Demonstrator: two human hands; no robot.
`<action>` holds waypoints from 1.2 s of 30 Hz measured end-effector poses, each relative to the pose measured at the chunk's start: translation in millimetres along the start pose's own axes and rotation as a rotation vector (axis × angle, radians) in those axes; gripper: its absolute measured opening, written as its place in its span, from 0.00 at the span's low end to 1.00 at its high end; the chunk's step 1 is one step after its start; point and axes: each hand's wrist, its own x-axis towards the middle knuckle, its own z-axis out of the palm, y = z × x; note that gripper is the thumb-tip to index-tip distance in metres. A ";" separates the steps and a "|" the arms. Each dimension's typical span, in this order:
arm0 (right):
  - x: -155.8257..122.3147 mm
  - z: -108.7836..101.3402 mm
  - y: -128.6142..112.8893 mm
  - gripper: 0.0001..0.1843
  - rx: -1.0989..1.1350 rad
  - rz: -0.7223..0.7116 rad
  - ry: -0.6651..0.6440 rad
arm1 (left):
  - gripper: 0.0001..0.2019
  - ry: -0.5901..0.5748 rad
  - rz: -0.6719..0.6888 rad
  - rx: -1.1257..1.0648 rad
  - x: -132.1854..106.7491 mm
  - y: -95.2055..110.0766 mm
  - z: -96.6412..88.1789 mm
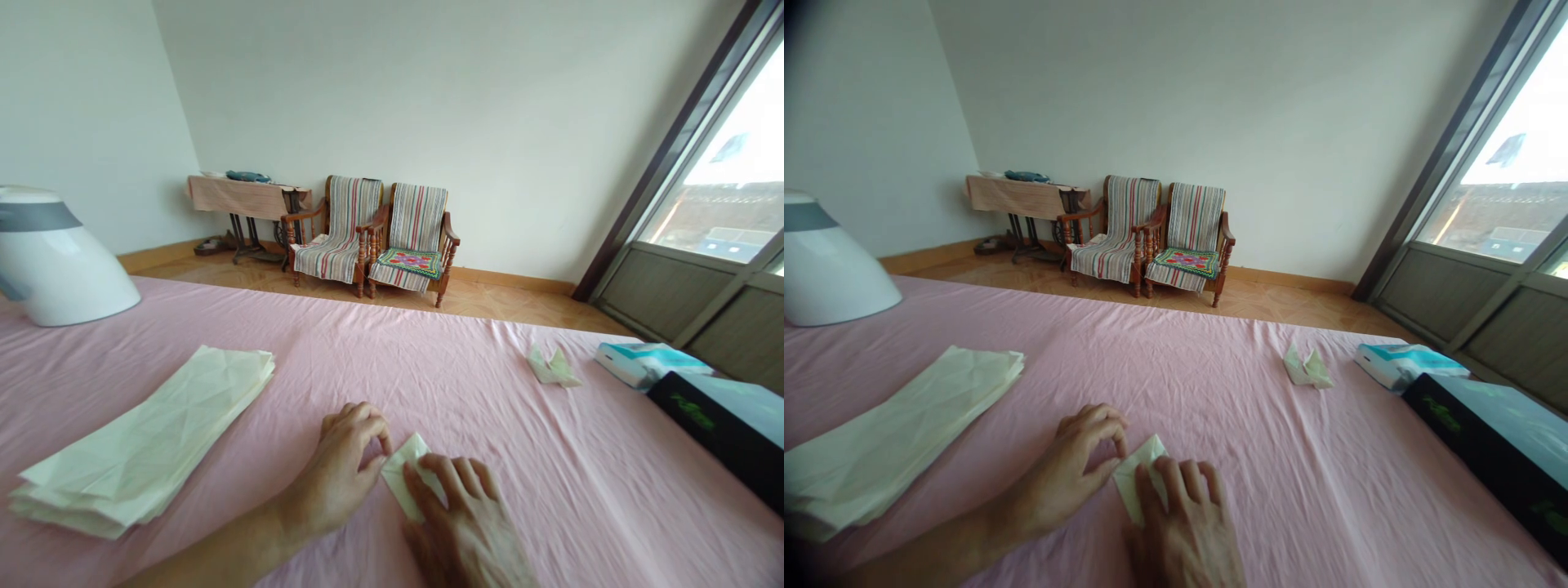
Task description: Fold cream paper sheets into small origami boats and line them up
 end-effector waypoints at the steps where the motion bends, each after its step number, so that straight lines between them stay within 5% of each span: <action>1: -0.5 -0.1 0.7 0.18 -0.009 -0.008 0.000 | 0.12 0.013 0.019 -0.022 -1.3 -0.9 -0.6; 5: -2.5 -0.5 5.7 0.23 -0.037 -0.078 -0.032 | 0.19 0.056 0.163 -0.130 -8.0 0.9 -3.0; 9: -1.5 -2.3 6.2 0.23 -0.025 -0.082 -0.016 | 0.27 -0.056 0.292 -0.093 -13.0 8.0 -3.4; 15: 1.5 -5.6 1.3 0.16 0.001 -0.090 0.099 | 0.22 -0.157 0.309 0.037 -14.0 8.9 -2.2; 23: 0.5 -6.3 2.8 0.17 -0.006 -0.131 0.079 | 0.22 -0.178 0.373 0.238 -14.1 4.0 2.1; 28: -2.0 -4.3 8.2 0.10 0.163 0.009 0.069 | 0.18 -0.182 0.389 0.330 -13.7 2.7 2.5; 36: 2.8 1.7 15.8 0.25 0.145 0.126 0.010 | 0.22 -0.210 0.433 0.296 -9.9 10.0 -5.8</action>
